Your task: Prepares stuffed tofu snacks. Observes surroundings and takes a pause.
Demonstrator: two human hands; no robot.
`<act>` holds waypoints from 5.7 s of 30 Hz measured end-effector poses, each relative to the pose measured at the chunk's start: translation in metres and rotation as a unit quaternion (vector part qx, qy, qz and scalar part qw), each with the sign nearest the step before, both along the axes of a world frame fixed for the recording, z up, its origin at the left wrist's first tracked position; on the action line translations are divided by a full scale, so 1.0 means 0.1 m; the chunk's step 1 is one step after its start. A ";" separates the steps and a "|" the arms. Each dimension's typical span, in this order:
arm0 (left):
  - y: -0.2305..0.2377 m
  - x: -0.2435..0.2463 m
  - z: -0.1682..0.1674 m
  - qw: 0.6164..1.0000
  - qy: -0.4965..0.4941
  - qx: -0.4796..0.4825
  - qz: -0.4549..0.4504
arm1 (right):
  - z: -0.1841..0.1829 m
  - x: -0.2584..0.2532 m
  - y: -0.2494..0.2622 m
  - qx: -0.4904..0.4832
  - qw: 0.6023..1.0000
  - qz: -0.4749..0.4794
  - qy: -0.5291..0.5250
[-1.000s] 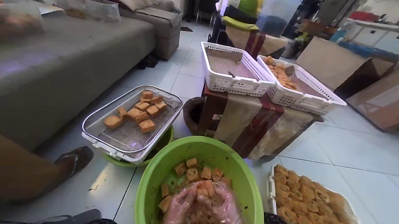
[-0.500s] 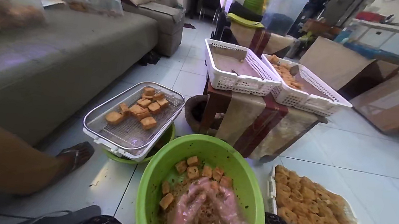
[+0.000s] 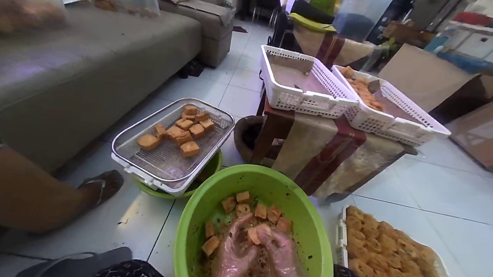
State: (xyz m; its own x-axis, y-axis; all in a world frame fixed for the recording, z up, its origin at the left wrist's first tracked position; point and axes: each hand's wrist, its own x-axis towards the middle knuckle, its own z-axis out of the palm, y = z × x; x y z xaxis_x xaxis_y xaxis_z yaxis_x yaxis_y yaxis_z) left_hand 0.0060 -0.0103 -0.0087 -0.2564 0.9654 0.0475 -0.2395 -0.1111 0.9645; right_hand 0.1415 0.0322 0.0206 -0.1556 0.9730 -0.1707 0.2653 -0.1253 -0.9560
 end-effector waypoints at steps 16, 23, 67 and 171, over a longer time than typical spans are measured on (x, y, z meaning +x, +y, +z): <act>0.11 -0.44 0.04 0.935 0.343 0.081 0.039 | 0.20 -0.07 0.39 -0.213 0.967 0.085 0.110; 0.18 -0.56 0.03 0.976 0.155 -0.070 0.139 | -0.50 -0.25 0.40 -0.092 0.862 0.357 -0.348; 0.07 0.02 0.16 0.966 -0.019 -0.188 0.179 | 0.22 -0.35 -0.63 0.259 0.938 0.037 -0.228; 0.14 -0.26 0.09 0.944 0.118 -0.284 0.119 | -0.12 -0.05 0.00 -0.089 0.804 0.429 -0.402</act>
State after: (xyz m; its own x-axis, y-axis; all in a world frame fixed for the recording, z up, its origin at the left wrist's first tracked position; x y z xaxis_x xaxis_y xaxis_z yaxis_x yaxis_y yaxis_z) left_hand -0.0201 0.0038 0.0002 -0.5167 0.7689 -0.3767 -0.0434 0.4159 0.9084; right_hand 0.1365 0.0324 0.0082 -0.5267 0.5143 -0.6768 0.8501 0.3178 -0.4200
